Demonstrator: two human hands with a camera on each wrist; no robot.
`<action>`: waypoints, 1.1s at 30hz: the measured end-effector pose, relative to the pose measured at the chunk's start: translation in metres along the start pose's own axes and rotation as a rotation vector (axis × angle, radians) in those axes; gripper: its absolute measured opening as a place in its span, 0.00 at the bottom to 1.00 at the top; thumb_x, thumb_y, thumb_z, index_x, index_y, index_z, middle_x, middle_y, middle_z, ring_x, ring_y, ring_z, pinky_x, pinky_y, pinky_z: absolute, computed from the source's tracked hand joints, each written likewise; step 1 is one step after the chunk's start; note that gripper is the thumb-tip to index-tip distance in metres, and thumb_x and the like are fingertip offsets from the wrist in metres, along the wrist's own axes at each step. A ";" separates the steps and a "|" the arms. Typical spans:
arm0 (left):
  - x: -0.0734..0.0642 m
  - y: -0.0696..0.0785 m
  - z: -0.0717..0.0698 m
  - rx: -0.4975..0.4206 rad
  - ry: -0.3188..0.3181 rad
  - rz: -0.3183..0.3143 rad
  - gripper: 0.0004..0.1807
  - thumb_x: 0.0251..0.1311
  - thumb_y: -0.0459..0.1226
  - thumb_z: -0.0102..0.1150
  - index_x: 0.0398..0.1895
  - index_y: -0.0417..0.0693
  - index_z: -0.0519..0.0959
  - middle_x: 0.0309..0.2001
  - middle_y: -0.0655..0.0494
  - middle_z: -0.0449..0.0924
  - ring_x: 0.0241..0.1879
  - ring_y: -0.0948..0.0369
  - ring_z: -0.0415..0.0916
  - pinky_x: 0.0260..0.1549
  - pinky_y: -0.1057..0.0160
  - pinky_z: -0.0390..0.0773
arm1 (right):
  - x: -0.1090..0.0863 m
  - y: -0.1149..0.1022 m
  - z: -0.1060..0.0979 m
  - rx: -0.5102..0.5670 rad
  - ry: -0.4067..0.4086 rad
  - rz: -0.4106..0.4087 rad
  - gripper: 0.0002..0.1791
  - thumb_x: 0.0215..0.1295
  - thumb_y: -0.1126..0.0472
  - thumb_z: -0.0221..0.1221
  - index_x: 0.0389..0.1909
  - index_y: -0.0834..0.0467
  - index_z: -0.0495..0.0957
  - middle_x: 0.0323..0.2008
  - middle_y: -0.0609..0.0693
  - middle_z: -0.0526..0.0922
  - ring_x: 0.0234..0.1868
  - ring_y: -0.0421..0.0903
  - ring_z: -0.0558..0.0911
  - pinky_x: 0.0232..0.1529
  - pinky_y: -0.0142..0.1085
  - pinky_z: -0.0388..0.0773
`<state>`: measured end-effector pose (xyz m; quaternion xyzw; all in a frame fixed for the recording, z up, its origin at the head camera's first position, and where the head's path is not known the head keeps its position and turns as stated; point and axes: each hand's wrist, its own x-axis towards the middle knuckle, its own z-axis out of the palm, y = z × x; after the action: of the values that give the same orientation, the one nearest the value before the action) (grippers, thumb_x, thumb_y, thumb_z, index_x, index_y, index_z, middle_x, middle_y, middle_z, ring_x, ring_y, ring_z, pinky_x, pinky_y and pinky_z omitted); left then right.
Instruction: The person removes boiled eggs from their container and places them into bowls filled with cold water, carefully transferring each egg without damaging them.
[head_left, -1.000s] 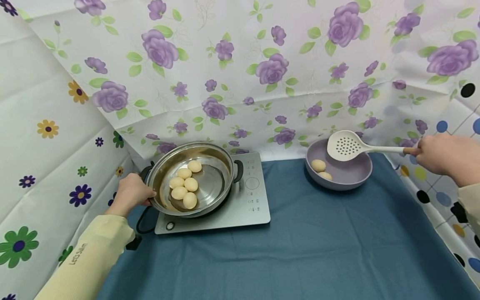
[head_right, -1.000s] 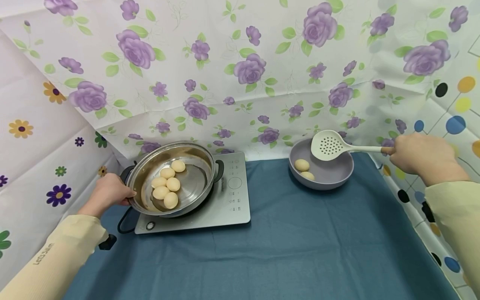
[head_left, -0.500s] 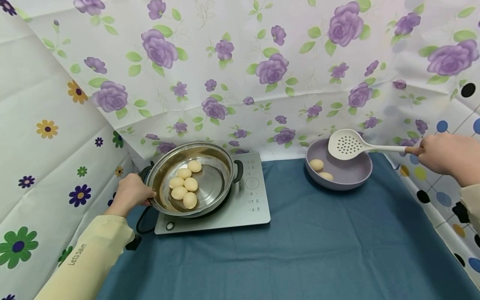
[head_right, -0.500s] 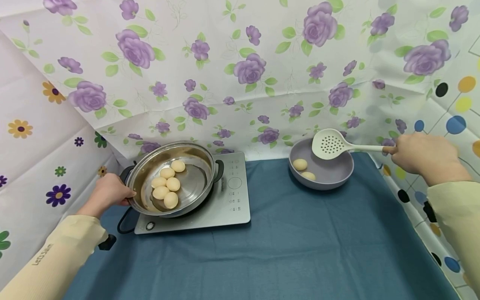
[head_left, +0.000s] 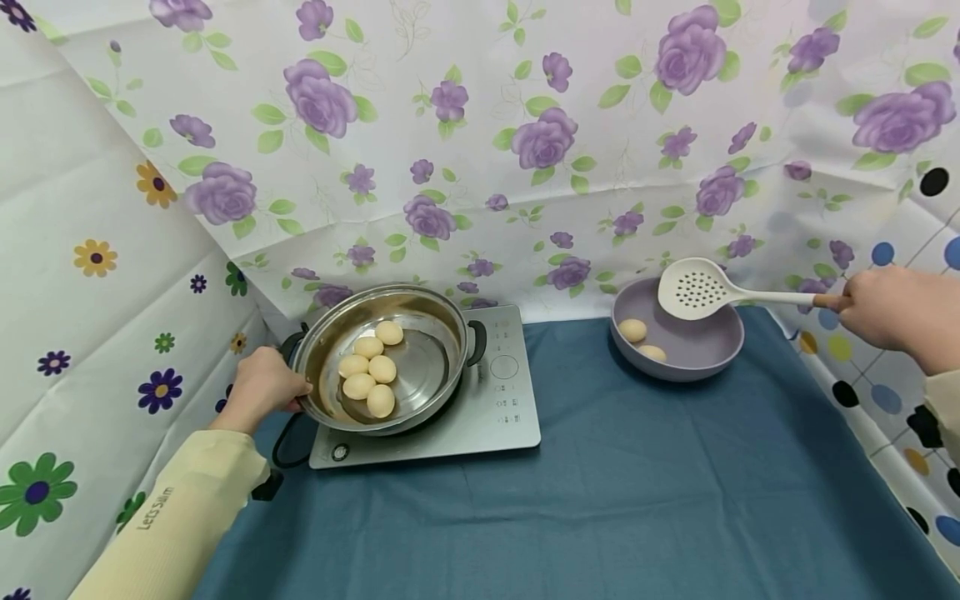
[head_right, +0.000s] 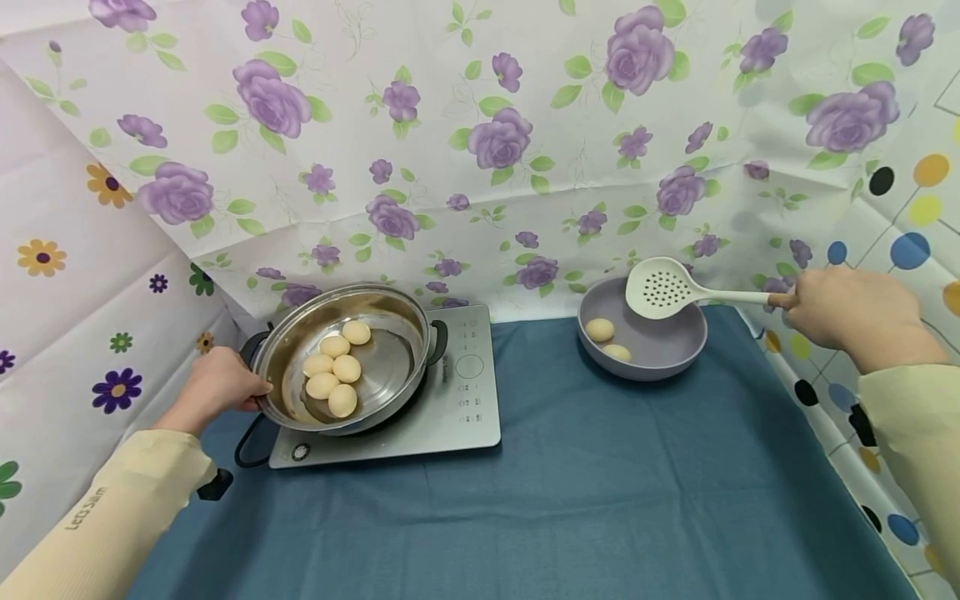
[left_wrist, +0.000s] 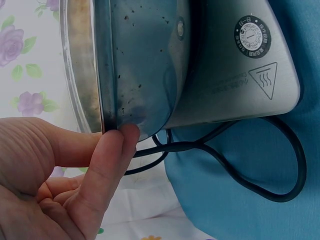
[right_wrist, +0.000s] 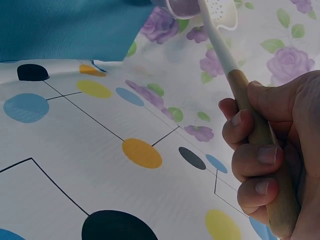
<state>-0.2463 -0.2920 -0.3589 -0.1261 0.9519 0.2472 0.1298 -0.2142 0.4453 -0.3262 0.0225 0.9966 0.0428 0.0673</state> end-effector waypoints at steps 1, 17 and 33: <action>0.000 0.000 0.000 0.000 0.000 0.000 0.15 0.53 0.36 0.60 0.35 0.28 0.77 0.17 0.46 0.81 0.16 0.60 0.81 0.20 0.61 0.79 | 0.000 0.000 0.000 0.003 -0.002 0.004 0.17 0.65 0.62 0.48 0.30 0.71 0.79 0.15 0.53 0.66 0.18 0.48 0.67 0.18 0.36 0.65; 0.001 0.000 0.001 0.020 0.010 -0.005 0.14 0.53 0.36 0.61 0.33 0.29 0.79 0.16 0.48 0.81 0.15 0.60 0.80 0.19 0.61 0.78 | -0.004 -0.007 -0.007 0.048 -0.031 0.009 0.19 0.68 0.60 0.45 0.39 0.72 0.79 0.16 0.53 0.66 0.16 0.46 0.66 0.19 0.37 0.65; 0.001 -0.002 0.001 0.017 0.011 -0.001 0.13 0.52 0.36 0.62 0.31 0.30 0.80 0.16 0.48 0.82 0.15 0.60 0.80 0.18 0.61 0.77 | -0.004 -0.026 -0.014 0.175 -0.019 -0.015 0.29 0.70 0.44 0.43 0.42 0.66 0.81 0.16 0.51 0.66 0.15 0.45 0.63 0.17 0.37 0.61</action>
<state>-0.2468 -0.2932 -0.3606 -0.1269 0.9546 0.2382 0.1257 -0.2128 0.4179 -0.3144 0.0210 0.9959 -0.0452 0.0750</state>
